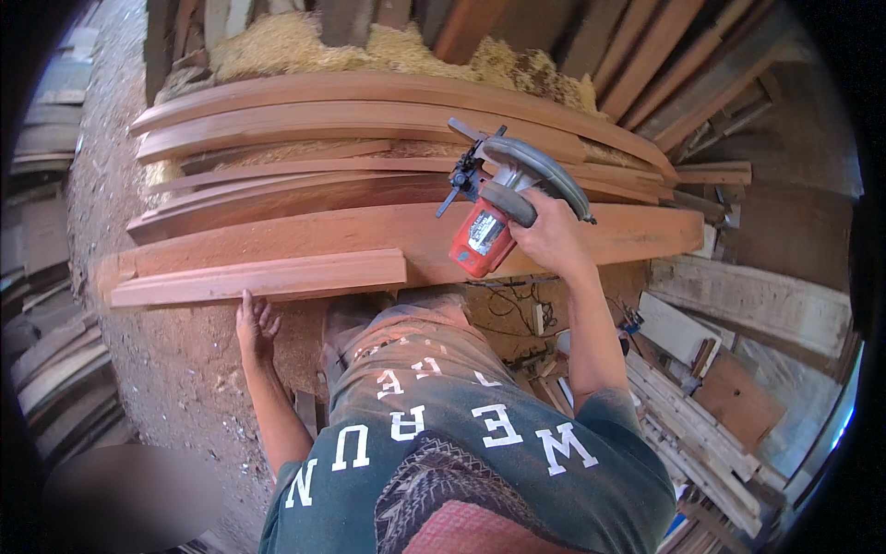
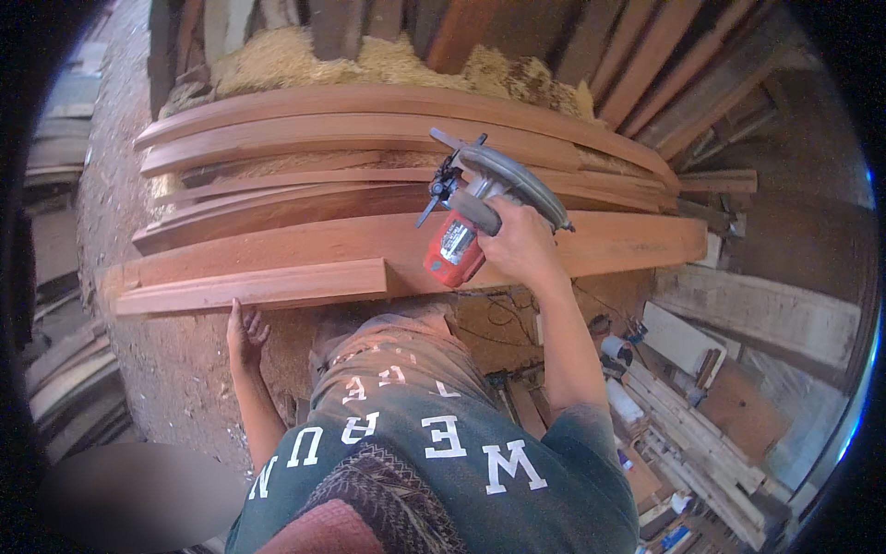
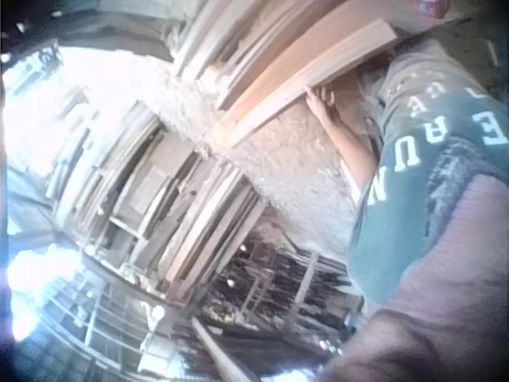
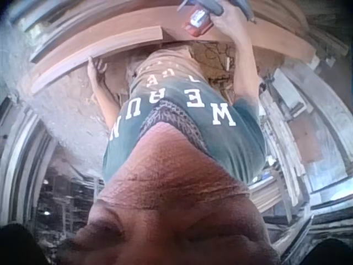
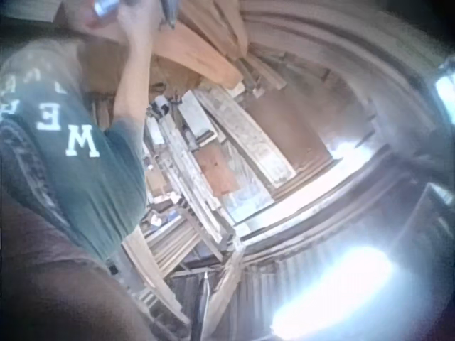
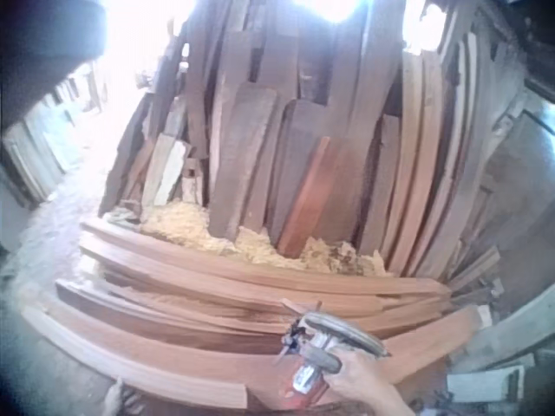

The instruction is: The person moves wooden boards from a large stack, selects a specific piece of lumber, and uses a circular saw to cut through the wood.

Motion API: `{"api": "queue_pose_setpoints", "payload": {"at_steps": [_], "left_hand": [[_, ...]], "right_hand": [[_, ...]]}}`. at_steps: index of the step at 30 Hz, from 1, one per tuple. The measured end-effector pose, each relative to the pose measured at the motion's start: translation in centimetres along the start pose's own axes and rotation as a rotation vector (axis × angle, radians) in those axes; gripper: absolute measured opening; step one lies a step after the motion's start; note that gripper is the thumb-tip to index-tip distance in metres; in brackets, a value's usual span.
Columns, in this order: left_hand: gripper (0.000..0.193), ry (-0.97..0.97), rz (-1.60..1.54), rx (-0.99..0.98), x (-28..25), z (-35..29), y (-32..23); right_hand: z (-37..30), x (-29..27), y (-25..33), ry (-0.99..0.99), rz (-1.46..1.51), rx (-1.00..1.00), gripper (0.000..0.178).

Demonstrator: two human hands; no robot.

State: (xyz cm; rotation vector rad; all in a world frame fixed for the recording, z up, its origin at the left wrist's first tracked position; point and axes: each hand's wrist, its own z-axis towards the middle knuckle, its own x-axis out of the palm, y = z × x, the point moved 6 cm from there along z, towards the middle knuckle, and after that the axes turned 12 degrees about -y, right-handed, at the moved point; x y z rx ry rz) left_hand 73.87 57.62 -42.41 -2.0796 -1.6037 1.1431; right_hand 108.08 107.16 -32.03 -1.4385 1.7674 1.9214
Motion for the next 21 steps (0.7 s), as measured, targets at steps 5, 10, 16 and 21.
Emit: {"api": "queue_pose_setpoints", "payload": {"at_steps": [5, 10, 16, 21], "left_hand": [[0.081, 0.061, 0.047, 0.096, 2.1, 1.2, -0.7], [0.086, 0.048, -0.026, 0.106, 2.6, 0.7, 1.4], [0.088, -0.021, -0.135, 0.077, 5.4, -3.4, 5.2], [0.092, -0.057, -0.216, 0.077, 12.6, -10.0, 10.5]], "right_hand": [[-2.6, -2.6, -5.4, -0.065, 0.022, 0.054, 0.032], [-3.5, -4.0, -10.7, -0.006, 0.057, -0.009, 0.030], [-1.6, -4.4, -16.2, 0.086, 0.068, -0.120, 0.030], [2.0, -6.5, -25.1, 0.214, -0.008, -0.226, 0.031]]}}
